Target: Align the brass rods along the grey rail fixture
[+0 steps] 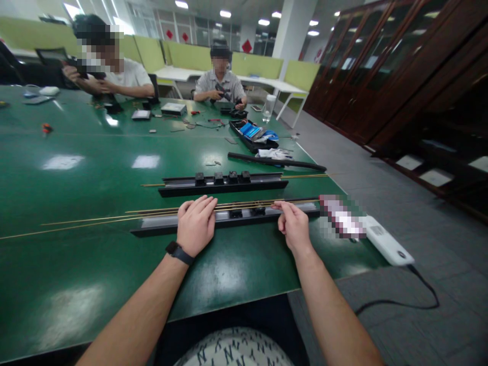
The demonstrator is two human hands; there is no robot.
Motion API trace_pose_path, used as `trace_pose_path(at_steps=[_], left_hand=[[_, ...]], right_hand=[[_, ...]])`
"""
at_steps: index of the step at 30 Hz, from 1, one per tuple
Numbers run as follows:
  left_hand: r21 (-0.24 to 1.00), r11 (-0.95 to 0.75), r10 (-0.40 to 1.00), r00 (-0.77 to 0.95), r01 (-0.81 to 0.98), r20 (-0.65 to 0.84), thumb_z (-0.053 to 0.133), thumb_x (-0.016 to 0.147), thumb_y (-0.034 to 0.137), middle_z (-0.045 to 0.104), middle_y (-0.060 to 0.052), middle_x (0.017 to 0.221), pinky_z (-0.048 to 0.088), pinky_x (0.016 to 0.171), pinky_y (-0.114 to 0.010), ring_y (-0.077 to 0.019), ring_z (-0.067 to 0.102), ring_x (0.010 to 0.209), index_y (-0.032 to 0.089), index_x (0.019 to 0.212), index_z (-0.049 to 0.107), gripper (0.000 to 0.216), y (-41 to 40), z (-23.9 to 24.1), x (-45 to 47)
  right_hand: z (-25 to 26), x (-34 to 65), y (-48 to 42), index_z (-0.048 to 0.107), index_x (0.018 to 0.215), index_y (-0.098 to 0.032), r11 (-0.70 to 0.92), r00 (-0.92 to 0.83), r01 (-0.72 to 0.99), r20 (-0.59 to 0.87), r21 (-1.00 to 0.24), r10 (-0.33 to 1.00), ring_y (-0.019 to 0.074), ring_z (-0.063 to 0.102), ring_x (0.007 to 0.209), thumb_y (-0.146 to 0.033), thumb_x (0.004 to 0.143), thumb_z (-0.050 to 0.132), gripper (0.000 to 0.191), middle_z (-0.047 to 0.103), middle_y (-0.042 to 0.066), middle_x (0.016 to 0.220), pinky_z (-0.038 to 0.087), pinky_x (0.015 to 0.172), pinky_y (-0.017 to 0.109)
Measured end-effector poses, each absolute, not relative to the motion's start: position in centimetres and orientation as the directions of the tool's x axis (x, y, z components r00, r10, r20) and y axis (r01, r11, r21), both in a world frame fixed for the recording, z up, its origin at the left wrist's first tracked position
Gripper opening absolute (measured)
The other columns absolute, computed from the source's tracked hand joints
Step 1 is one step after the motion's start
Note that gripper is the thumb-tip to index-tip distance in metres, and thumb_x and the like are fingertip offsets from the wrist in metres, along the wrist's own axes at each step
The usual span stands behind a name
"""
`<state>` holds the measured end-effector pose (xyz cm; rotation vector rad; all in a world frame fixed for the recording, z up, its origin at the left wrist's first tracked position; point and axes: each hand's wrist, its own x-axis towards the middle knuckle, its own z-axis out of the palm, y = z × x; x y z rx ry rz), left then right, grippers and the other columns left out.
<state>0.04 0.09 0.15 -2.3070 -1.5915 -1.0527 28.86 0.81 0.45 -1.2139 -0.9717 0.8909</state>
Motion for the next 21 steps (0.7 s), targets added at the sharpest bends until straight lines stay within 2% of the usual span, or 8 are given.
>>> trace_pose_path(at_steps=[8, 16, 21], left_hand=[[0.267, -0.432, 0.766, 0.194, 0.862, 0.613, 0.051, 0.103, 0.023, 0.076, -0.008, 0.138, 0.039, 0.114, -0.051, -0.0283, 0.067, 0.135, 0.026, 0.134, 0.071, 0.037, 0.06, 0.21, -0.03], [0.271, -0.430, 0.769, 0.193, 0.861, 0.610, 0.051, 0.104, 0.023, 0.076, -0.008, 0.137, 0.038, 0.113, -0.051, -0.0280, 0.067, 0.134, 0.027, 0.134, 0.071, 0.037, 0.12, 0.11, -0.07], [0.260, -0.435, 0.761, 0.197, 0.862, 0.619, 0.050, 0.104, 0.023, 0.076, -0.007, 0.137, 0.038, 0.114, -0.051, -0.0279, 0.067, 0.134, 0.026, 0.134, 0.071, 0.036, 0.02, 0.25, 0.00]], right_hand=[[0.67, 28.66, 0.62, 0.079, 0.098, -0.016, 0.146, 0.319, -0.034, 0.128, -0.989, 0.939, 0.0047, 0.045, 0.035, -0.056, 0.087, 0.073, 0.042, 0.081, 0.011, 0.098, 0.022, 0.030, 0.020], [0.55, 28.93, 0.90, 0.078, 0.096, -0.017, 0.148, 0.402, -0.063, 0.111, -0.987, 0.909, 0.0046, 0.045, 0.035, -0.055, 0.086, 0.073, 0.040, 0.081, 0.011, 0.098, 0.021, 0.029, 0.020], [0.45, 28.95, 0.89, 0.079, 0.096, -0.016, 0.148, 0.375, -0.063, 0.113, -0.987, 0.920, 0.0043, 0.045, 0.036, -0.053, 0.086, 0.074, 0.038, 0.081, 0.011, 0.098, 0.022, 0.030, 0.020]])
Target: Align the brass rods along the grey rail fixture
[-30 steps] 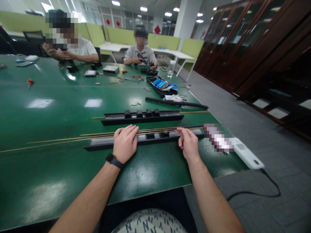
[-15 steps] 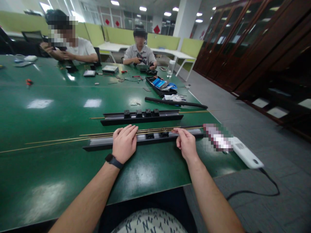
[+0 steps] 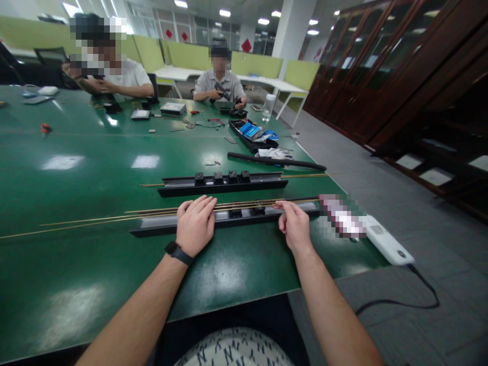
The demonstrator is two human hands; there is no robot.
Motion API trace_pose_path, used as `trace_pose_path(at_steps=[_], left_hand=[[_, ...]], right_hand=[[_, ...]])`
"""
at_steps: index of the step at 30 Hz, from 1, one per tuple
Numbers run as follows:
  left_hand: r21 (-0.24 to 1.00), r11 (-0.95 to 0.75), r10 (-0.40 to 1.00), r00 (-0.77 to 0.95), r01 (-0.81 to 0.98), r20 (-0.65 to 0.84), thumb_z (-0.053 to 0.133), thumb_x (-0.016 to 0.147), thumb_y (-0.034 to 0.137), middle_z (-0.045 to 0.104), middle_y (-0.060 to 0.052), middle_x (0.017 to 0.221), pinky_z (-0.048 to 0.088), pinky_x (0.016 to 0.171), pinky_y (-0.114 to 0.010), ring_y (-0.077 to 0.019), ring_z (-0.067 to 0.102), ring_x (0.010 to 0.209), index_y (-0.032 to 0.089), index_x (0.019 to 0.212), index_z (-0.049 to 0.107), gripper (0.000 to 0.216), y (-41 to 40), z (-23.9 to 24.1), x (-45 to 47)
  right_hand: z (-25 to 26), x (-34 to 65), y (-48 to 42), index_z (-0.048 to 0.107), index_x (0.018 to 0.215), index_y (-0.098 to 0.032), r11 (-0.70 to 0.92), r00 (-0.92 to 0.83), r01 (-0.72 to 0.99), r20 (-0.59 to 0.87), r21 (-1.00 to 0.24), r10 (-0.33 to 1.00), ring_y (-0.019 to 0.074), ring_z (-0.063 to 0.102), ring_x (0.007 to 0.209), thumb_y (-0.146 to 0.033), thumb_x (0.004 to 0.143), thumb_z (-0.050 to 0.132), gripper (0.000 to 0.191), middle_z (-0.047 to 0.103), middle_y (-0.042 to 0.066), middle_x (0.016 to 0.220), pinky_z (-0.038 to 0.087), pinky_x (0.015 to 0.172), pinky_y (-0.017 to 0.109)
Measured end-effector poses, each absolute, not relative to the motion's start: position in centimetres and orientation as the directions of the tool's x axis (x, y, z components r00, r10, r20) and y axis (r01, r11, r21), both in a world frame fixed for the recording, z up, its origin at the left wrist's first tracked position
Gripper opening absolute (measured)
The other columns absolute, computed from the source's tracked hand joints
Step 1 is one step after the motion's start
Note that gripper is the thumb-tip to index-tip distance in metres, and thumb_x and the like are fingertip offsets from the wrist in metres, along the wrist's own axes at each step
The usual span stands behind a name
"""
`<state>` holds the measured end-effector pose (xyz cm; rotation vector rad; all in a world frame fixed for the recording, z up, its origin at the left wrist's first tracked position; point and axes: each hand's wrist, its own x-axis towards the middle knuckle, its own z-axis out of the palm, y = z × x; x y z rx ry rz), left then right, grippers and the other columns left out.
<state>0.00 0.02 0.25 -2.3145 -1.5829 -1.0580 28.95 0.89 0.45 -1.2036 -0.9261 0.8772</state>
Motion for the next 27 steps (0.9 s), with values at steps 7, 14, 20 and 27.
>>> trace_pose_path(at_steps=[7, 14, 20, 27], left_hand=[[0.269, -0.422, 0.776, 0.192, 0.866, 0.601, 0.051, 0.103, 0.023, 0.076, -0.008, 0.138, 0.039, 0.114, -0.053, -0.0295, 0.067, 0.135, 0.027, 0.135, 0.071, 0.038, -0.05, 0.45, 0.07], [0.270, -0.427, 0.771, 0.192, 0.863, 0.607, 0.051, 0.103, 0.023, 0.076, -0.008, 0.137, 0.039, 0.113, -0.052, -0.0290, 0.067, 0.134, 0.027, 0.134, 0.071, 0.037, -0.01, 0.36, -0.01], [0.274, -0.435, 0.766, 0.192, 0.858, 0.614, 0.050, 0.104, 0.023, 0.075, -0.008, 0.138, 0.039, 0.114, -0.052, -0.0284, 0.067, 0.134, 0.025, 0.134, 0.071, 0.036, 0.11, 0.26, -0.04], [0.290, -0.403, 0.797, 0.177, 0.868, 0.578, 0.050, 0.104, 0.020, 0.074, -0.008, 0.140, 0.039, 0.115, -0.052, -0.0274, 0.065, 0.137, 0.026, 0.135, 0.070, 0.037, -0.12, 0.40, 0.21]], right_hand=[[0.52, 28.83, 0.70, 0.079, 0.098, -0.016, 0.144, 0.325, -0.033, 0.126, -0.989, 0.937, 0.0046, 0.044, 0.036, -0.058, 0.086, 0.074, 0.044, 0.082, 0.011, 0.097, 0.023, 0.031, 0.021], [0.53, 28.78, 0.71, 0.079, 0.098, -0.018, 0.139, 0.320, -0.054, 0.115, -0.989, 0.940, 0.0047, 0.045, 0.035, -0.058, 0.087, 0.074, 0.042, 0.082, 0.010, 0.099, 0.023, 0.030, 0.020], [0.63, 28.90, 0.82, 0.078, 0.098, -0.017, 0.142, 0.371, -0.077, 0.103, -0.987, 0.923, 0.0043, 0.046, 0.035, -0.055, 0.087, 0.075, 0.040, 0.081, 0.011, 0.099, 0.022, 0.029, 0.019], [0.65, 29.01, 0.86, 0.080, 0.097, -0.016, 0.139, 0.379, -0.095, 0.093, -0.986, 0.921, 0.0050, 0.046, 0.035, -0.051, 0.085, 0.078, 0.037, 0.079, 0.010, 0.093, 0.022, 0.029, 0.019]])
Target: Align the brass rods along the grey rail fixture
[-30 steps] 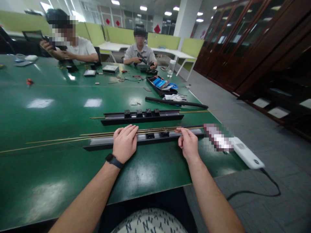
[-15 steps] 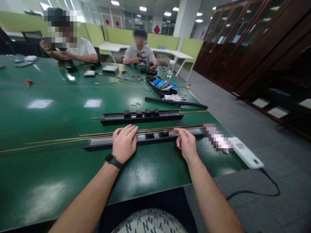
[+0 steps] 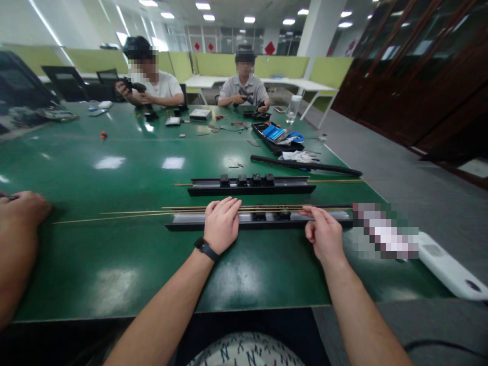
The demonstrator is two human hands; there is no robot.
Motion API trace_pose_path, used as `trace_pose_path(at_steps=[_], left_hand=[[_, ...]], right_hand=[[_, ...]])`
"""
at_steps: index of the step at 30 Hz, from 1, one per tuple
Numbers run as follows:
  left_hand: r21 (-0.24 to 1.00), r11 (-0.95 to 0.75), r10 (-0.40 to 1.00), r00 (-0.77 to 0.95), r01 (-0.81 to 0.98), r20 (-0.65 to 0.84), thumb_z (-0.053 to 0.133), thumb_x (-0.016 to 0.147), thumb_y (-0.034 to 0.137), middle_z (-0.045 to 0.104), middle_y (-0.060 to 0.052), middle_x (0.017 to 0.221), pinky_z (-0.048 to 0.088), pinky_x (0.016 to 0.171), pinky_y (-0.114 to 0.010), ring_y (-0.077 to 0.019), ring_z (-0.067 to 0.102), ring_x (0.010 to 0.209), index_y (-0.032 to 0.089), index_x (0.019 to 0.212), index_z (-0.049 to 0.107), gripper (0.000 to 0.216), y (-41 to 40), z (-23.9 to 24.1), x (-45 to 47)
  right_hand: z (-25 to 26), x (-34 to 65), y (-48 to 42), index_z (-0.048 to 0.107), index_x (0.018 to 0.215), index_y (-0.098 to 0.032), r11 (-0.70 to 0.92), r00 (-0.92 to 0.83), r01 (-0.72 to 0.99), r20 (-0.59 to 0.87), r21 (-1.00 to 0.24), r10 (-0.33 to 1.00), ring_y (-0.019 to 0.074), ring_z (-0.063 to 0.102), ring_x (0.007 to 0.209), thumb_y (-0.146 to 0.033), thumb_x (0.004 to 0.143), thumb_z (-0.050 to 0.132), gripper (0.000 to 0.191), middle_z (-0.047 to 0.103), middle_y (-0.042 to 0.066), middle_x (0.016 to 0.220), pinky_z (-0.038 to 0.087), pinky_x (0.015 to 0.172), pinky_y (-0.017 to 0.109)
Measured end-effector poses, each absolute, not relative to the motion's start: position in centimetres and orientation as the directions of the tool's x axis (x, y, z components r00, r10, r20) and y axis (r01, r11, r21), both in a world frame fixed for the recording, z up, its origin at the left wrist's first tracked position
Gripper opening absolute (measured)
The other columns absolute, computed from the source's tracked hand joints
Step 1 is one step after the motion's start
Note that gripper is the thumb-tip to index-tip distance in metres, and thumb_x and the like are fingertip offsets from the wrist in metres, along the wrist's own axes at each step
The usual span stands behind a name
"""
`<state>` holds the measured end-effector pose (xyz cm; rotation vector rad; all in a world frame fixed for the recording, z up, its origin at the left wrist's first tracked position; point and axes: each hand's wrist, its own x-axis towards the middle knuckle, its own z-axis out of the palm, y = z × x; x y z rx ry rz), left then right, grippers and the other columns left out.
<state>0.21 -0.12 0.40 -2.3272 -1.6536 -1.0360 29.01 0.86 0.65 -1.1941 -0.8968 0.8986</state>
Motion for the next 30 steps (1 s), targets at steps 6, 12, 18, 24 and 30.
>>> trace_pose_path(at_steps=[6, 12, 18, 24, 30], left_hand=[[0.296, -0.388, 0.806, 0.165, 0.873, 0.569, 0.054, 0.103, 0.020, 0.074, -0.006, 0.141, 0.039, 0.117, -0.051, -0.0240, 0.064, 0.138, 0.026, 0.136, 0.068, 0.037, -0.14, 0.47, 0.40], [0.298, -0.391, 0.794, 0.156, 0.871, 0.587, 0.056, 0.103, 0.021, 0.074, -0.004, 0.141, 0.039, 0.117, -0.051, -0.0233, 0.063, 0.139, 0.028, 0.135, 0.067, 0.035, -0.14, 0.41, 0.55], [0.288, -0.392, 0.789, 0.158, 0.874, 0.594, 0.057, 0.102, 0.020, 0.074, -0.004, 0.141, 0.039, 0.117, -0.050, -0.0230, 0.063, 0.139, 0.028, 0.136, 0.067, 0.036, -0.06, 0.23, 0.49], [0.279, -0.403, 0.783, 0.171, 0.872, 0.598, 0.056, 0.102, 0.019, 0.075, -0.006, 0.140, 0.038, 0.115, -0.050, -0.0238, 0.065, 0.137, 0.026, 0.135, 0.068, 0.036, -0.11, 0.17, 0.38], [0.264, -0.410, 0.770, 0.176, 0.873, 0.614, 0.054, 0.104, 0.021, 0.076, -0.007, 0.138, 0.037, 0.114, -0.051, -0.0268, 0.066, 0.135, 0.025, 0.134, 0.070, 0.034, 0.00, 0.11, 0.21]], right_hand=[[0.44, 29.12, 1.07, 0.081, 0.096, -0.016, 0.138, 0.392, -0.103, 0.088, -0.985, 0.916, 0.0053, 0.046, 0.035, -0.050, 0.083, 0.081, 0.037, 0.079, 0.011, 0.093, 0.023, 0.028, 0.018], [0.54, 29.02, 0.97, 0.082, 0.098, -0.015, 0.126, 0.354, -0.074, 0.092, -0.989, 0.931, 0.0044, 0.045, 0.036, -0.053, 0.082, 0.082, 0.041, 0.078, 0.012, 0.098, 0.022, 0.028, 0.018], [0.16, 29.10, 1.02, 0.082, 0.103, -0.016, 0.124, 0.307, -0.058, 0.101, -0.991, 0.946, 0.0039, 0.045, 0.036, -0.055, 0.084, 0.080, 0.044, 0.079, 0.014, 0.105, 0.023, 0.029, 0.018], [0.28, 29.21, 0.97, 0.080, 0.103, -0.016, 0.140, 0.345, -0.068, 0.109, -0.988, 0.932, 0.0048, 0.046, 0.035, -0.051, 0.087, 0.077, 0.038, 0.079, 0.011, 0.097, 0.023, 0.029, 0.018], [0.52, 28.96, 0.95, 0.079, 0.096, -0.015, 0.160, 0.372, -0.074, 0.121, -0.984, 0.920, 0.0038, 0.044, 0.034, -0.050, 0.088, 0.074, 0.036, 0.080, 0.010, 0.093, 0.021, 0.029, 0.018]])
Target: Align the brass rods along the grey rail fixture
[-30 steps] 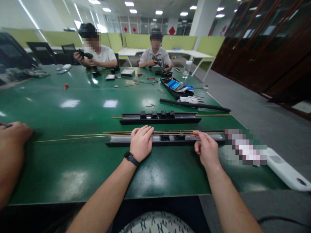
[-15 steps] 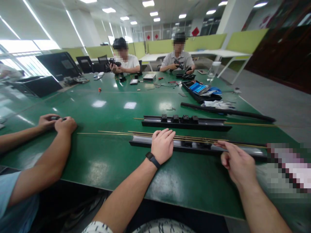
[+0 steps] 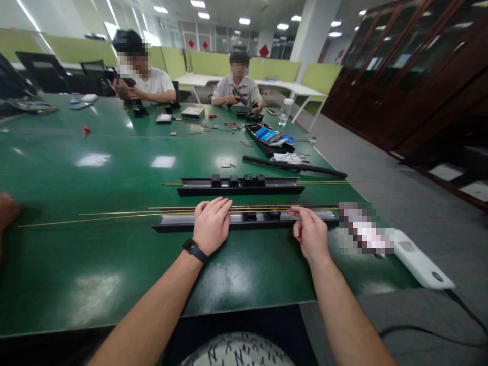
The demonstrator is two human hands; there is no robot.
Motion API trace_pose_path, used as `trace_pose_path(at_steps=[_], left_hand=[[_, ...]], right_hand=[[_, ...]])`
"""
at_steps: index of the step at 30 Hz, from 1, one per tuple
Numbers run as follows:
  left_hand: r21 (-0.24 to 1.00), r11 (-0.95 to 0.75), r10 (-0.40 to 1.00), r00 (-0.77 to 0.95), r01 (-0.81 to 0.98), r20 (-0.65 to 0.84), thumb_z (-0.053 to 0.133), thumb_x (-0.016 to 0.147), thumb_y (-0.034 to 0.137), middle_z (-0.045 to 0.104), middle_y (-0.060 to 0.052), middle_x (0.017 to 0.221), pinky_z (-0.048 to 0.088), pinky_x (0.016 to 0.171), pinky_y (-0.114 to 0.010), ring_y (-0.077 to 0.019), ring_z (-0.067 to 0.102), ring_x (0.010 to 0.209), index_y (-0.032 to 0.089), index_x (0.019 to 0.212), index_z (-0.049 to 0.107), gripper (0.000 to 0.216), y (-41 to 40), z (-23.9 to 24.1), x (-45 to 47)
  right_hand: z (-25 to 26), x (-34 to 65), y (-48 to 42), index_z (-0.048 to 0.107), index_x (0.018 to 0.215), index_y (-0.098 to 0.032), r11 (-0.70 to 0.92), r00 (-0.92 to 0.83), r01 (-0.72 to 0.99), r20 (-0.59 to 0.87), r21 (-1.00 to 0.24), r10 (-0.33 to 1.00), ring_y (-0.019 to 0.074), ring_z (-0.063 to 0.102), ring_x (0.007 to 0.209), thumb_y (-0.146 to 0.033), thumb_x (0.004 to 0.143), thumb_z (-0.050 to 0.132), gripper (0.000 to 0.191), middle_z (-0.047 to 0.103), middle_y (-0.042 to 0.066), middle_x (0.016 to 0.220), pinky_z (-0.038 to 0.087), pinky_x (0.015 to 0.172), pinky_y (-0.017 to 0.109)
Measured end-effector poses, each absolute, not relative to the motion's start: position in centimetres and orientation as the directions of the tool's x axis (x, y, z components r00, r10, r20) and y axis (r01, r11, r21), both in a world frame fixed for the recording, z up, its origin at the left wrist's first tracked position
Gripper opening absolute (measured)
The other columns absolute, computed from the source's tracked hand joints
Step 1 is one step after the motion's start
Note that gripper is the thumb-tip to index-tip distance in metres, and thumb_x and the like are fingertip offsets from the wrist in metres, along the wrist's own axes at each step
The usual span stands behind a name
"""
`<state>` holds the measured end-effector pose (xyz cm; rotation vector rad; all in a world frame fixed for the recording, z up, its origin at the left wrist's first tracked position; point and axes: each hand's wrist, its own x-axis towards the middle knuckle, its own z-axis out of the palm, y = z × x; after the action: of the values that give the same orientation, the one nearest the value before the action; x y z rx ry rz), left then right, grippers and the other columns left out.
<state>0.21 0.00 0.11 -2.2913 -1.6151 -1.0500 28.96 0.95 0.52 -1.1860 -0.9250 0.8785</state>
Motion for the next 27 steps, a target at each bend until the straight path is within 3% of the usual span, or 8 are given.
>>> trace_pose_path(at_steps=[13, 19, 27], left_hand=[[0.256, -0.419, 0.764, 0.186, 0.871, 0.617, 0.052, 0.104, 0.022, 0.076, -0.008, 0.137, 0.038, 0.113, -0.052, -0.0287, 0.068, 0.132, 0.026, 0.133, 0.072, 0.036, 0.03, 0.27, 0.05], [0.248, -0.420, 0.765, 0.194, 0.873, 0.615, 0.051, 0.105, 0.023, 0.076, -0.008, 0.138, 0.038, 0.113, -0.052, -0.0282, 0.067, 0.133, 0.024, 0.134, 0.071, 0.036, 0.02, 0.26, -0.01], [0.267, -0.413, 0.772, 0.180, 0.871, 0.610, 0.051, 0.103, 0.023, 0.076, -0.007, 0.137, 0.038, 0.114, -0.053, -0.0297, 0.067, 0.134, 0.028, 0.134, 0.071, 0.038, -0.03, 0.37, 0.12]], right_hand=[[0.33, 28.93, 0.77, 0.079, 0.106, -0.018, 0.153, 0.305, -0.083, 0.121, -0.985, 0.945, 0.0045, 0.047, 0.035, -0.054, 0.090, 0.073, 0.040, 0.081, 0.011, 0.106, 0.022, 0.029, 0.019], [0.40, 29.05, 0.95, 0.079, 0.097, -0.016, 0.148, 0.362, -0.107, 0.101, -0.983, 0.927, 0.0039, 0.046, 0.035, -0.051, 0.089, 0.073, 0.036, 0.081, 0.012, 0.102, 0.020, 0.029, 0.019], [0.66, 28.72, 0.64, 0.080, 0.099, -0.016, 0.121, 0.309, -0.074, 0.093, -0.990, 0.946, 0.0039, 0.045, 0.036, -0.055, 0.087, 0.075, 0.041, 0.082, 0.012, 0.102, 0.022, 0.030, 0.019]])
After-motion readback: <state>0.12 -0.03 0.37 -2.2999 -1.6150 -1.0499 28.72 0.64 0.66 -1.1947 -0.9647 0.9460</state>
